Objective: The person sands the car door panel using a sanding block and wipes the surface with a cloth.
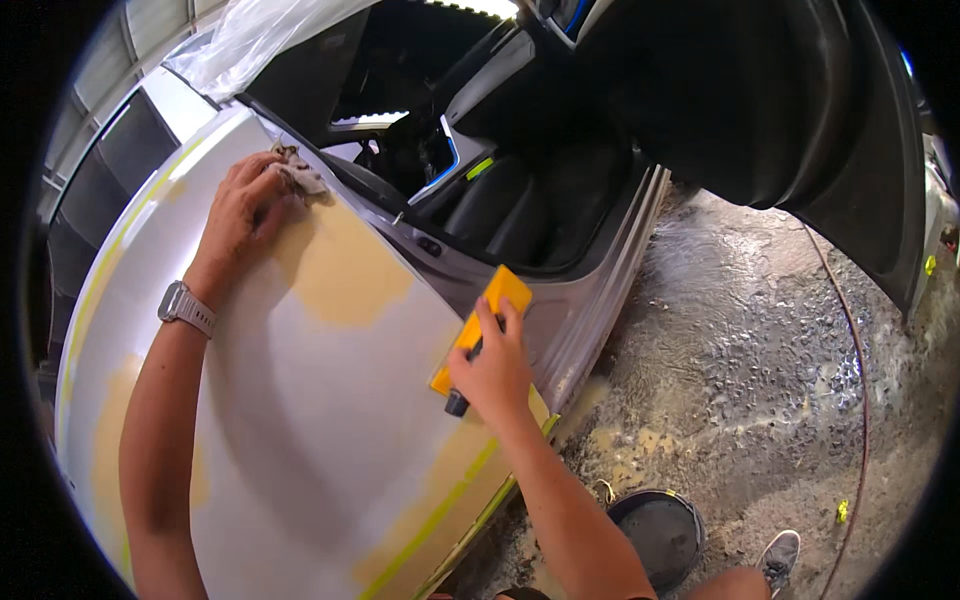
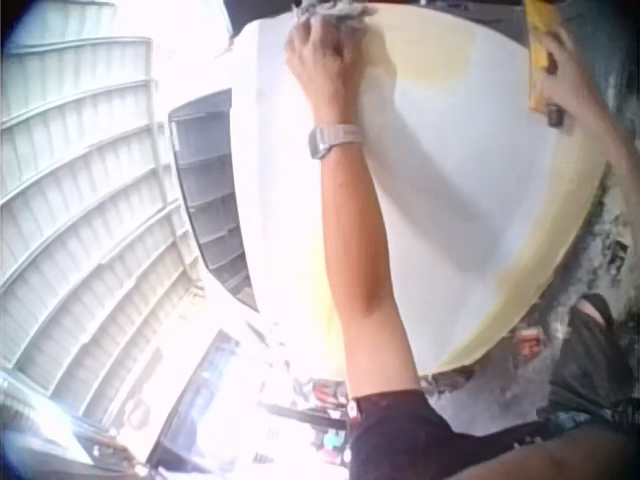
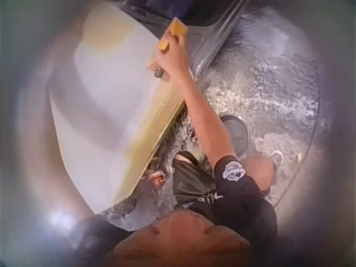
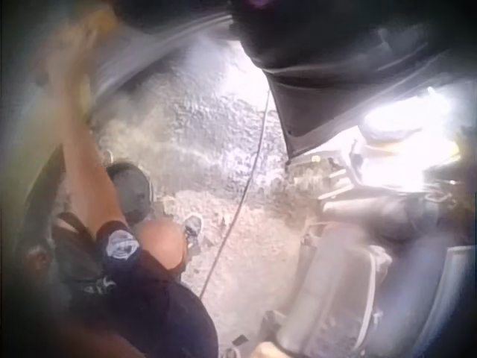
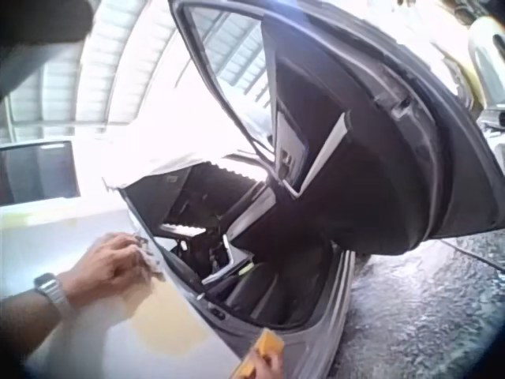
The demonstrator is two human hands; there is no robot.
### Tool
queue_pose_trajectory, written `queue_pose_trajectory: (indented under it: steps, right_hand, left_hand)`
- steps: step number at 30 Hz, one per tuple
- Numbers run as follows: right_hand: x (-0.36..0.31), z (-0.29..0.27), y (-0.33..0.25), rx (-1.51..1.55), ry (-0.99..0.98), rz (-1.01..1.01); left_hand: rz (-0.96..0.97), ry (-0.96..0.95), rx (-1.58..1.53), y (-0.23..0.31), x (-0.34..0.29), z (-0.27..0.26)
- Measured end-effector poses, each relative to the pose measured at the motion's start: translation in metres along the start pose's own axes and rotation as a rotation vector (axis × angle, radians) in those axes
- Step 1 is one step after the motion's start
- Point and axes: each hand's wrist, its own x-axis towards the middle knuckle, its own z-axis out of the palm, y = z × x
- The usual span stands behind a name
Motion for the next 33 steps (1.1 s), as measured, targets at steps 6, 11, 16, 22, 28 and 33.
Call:
queue_pose_trajectory:
  steps: [6,11,16,22,28,33]
  right_hand:
    - [-0.084,0.004,-0.026,-0.130,-0.125,0.048]
    - [-0.016,0.008,-0.055,0.031,-0.091,-0.058]
    - [0.002,0.003,0.014,0.254,-0.013,0.181]
    - [-0.067,0.002,-0.051,-0.074,-0.073,-0.024]
    - [-0.014,-0.004,0.000,-0.097,-0.049,-0.031]
    - [-0.071,-0.008,0.003,-0.195,-0.145,0.133]
  left_hand:
    - [0.138,-0.068,0.019,-0.041,-0.017,-0.032]
    - [0.123,-0.022,0.078,-0.030,-0.025,-0.039]
    - [0.135,0.004,0.120,-0.034,-0.026,-0.040]
    - [0.119,0.017,0.086,-0.030,-0.022,-0.021]
    - [0.088,-0.007,0.088,-0.030,-0.027,-0.035]
    - [0.094,0.010,0.044,-0.025,-0.018,-0.016]
